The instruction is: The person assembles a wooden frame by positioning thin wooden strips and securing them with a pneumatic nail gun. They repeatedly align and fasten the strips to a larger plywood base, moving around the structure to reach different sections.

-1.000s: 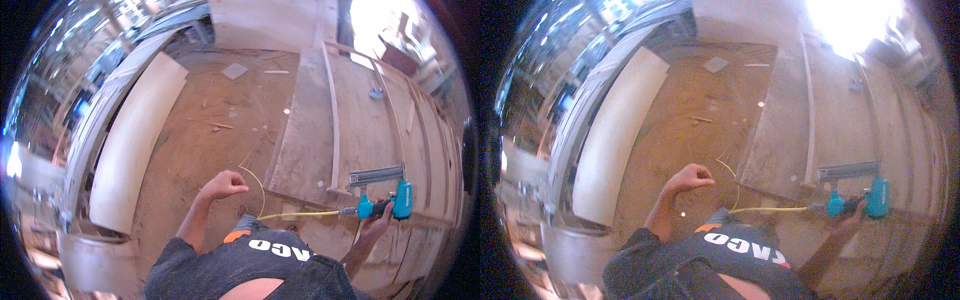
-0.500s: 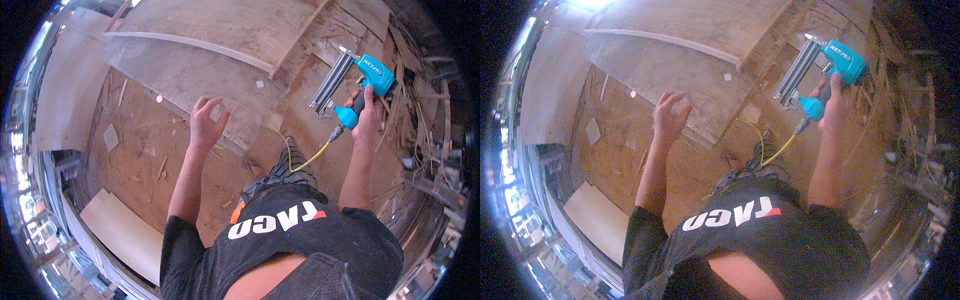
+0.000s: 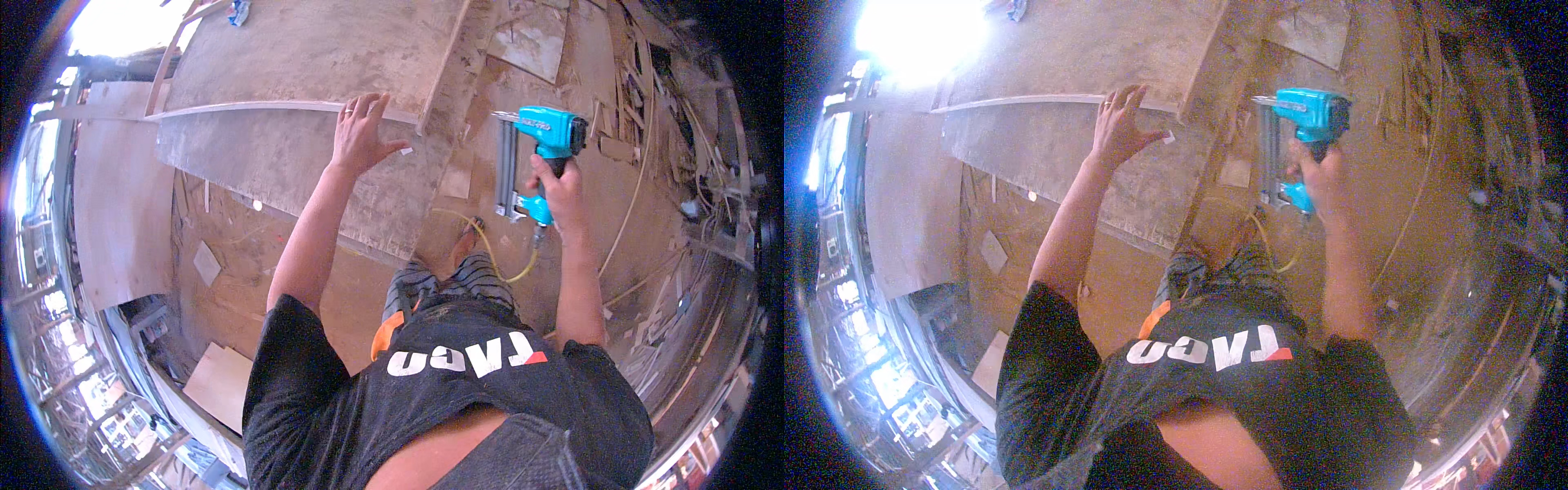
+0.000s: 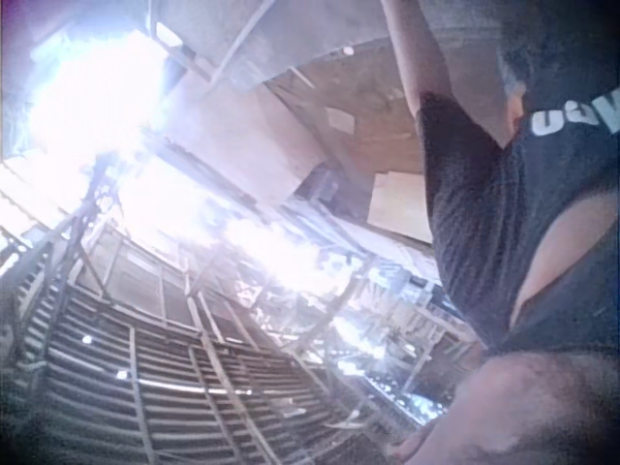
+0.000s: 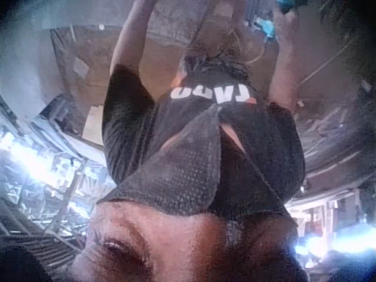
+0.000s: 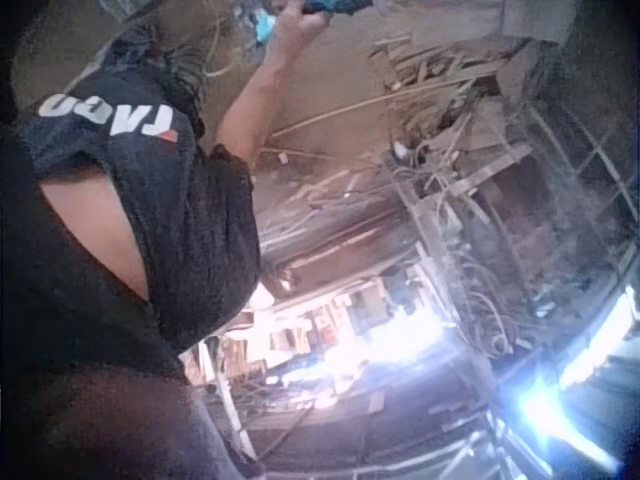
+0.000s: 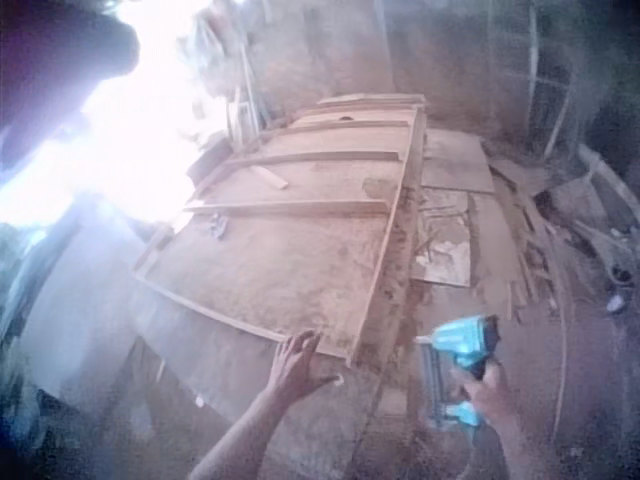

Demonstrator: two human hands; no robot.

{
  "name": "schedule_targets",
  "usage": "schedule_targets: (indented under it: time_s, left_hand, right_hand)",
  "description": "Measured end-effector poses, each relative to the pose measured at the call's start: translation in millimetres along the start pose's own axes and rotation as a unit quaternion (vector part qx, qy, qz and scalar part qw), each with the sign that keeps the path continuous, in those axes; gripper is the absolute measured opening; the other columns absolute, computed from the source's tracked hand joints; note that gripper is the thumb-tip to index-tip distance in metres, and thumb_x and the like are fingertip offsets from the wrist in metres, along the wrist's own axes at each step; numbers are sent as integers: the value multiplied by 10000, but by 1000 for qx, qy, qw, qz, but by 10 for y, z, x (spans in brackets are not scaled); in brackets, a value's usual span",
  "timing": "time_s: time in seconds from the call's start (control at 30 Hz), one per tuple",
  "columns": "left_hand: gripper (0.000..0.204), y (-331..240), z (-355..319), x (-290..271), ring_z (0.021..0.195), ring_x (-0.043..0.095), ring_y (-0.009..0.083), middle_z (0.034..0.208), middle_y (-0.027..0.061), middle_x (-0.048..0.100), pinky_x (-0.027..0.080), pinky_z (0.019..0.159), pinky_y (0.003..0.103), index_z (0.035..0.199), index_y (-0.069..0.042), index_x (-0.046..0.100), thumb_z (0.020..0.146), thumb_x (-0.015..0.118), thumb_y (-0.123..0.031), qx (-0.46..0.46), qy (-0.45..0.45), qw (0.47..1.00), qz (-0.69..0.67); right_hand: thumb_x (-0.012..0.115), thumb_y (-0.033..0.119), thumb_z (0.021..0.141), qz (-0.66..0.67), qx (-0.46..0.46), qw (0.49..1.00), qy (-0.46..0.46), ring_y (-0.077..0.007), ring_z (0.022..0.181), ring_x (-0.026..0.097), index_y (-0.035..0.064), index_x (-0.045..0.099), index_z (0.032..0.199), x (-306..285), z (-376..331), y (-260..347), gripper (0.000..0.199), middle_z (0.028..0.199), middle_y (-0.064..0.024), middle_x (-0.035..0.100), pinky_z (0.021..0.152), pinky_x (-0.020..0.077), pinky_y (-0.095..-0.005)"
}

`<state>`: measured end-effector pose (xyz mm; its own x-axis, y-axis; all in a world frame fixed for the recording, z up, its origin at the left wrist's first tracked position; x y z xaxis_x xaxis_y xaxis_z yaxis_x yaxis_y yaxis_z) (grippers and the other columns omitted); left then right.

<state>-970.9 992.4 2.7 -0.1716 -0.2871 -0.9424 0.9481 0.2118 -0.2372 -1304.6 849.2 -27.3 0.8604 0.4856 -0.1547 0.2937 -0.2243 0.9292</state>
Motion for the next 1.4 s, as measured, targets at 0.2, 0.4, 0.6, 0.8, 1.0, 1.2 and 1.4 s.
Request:
schedule_targets:
  time_s: [0.2,0.4,0.6,0.8,1.0,1.2,1.4]
  left_hand:
    - [785,21,215,382,1225,569,282,1261,50,618,241,1134,557,1292,-191,641,631,873,-546,61,45,997,-30]
    - [533,65,249,545,1113,623,288,1073,53,695,304,1006,494,1102,-172,726,715,827,-524,94,11,992,-79]
    - [456,22,145,454,1012,636,286,1016,36,682,324,942,472,1082,-162,732,780,785,-499,109,-27,990,-81]
    - [429,11,132,534,990,639,257,992,32,668,345,927,470,1109,-166,730,802,775,-462,124,-22,987,-95]
    - [324,-59,124,496,974,658,266,1023,19,691,436,890,422,1082,-169,738,797,808,-307,127,-16,982,-142]
    - [388,-86,129,463,939,670,260,993,42,680,492,833,404,1132,-160,680,773,820,-209,177,-46,962,-204]
    - [500,-107,288,450,1004,687,330,1037,116,691,552,879,451,1284,-128,631,799,729,-56,126,146,940,-282]
  right_hand:
    - [728,256,915,32,55,996,61,-100,588,573,82,595,969,617,-88,-198,226,737,6,591,540,463,-274]
    - [739,304,903,104,149,983,8,-123,546,563,117,620,915,1035,-168,-557,223,691,8,593,512,449,-303]
    - [727,267,929,168,151,974,10,-111,537,539,111,604,997,1159,-190,-485,209,702,9,562,507,457,-302]
    - [722,268,935,187,158,968,51,-114,541,537,104,593,1016,1245,-145,-438,225,699,6,545,519,512,-357]
    - [727,282,931,221,191,955,49,-115,544,539,105,567,967,1256,-140,-472,242,703,6,536,528,553,-411]
    - [736,294,927,238,205,947,61,-109,544,547,121,566,915,1291,-115,-561,243,710,11,555,518,524,-364]
    - [751,322,906,254,198,946,38,-118,523,560,118,610,881,1273,-135,-577,249,684,9,583,500,482,-316]
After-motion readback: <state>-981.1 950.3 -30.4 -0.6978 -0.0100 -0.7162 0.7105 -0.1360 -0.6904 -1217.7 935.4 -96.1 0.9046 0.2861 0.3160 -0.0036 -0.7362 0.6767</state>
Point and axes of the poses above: each hand's wrist, its own z-axis towards the middle knuckle, its own x-axis out of the palm, y = z × x, the point moved 9 cm from there along z, towards the middle knuckle
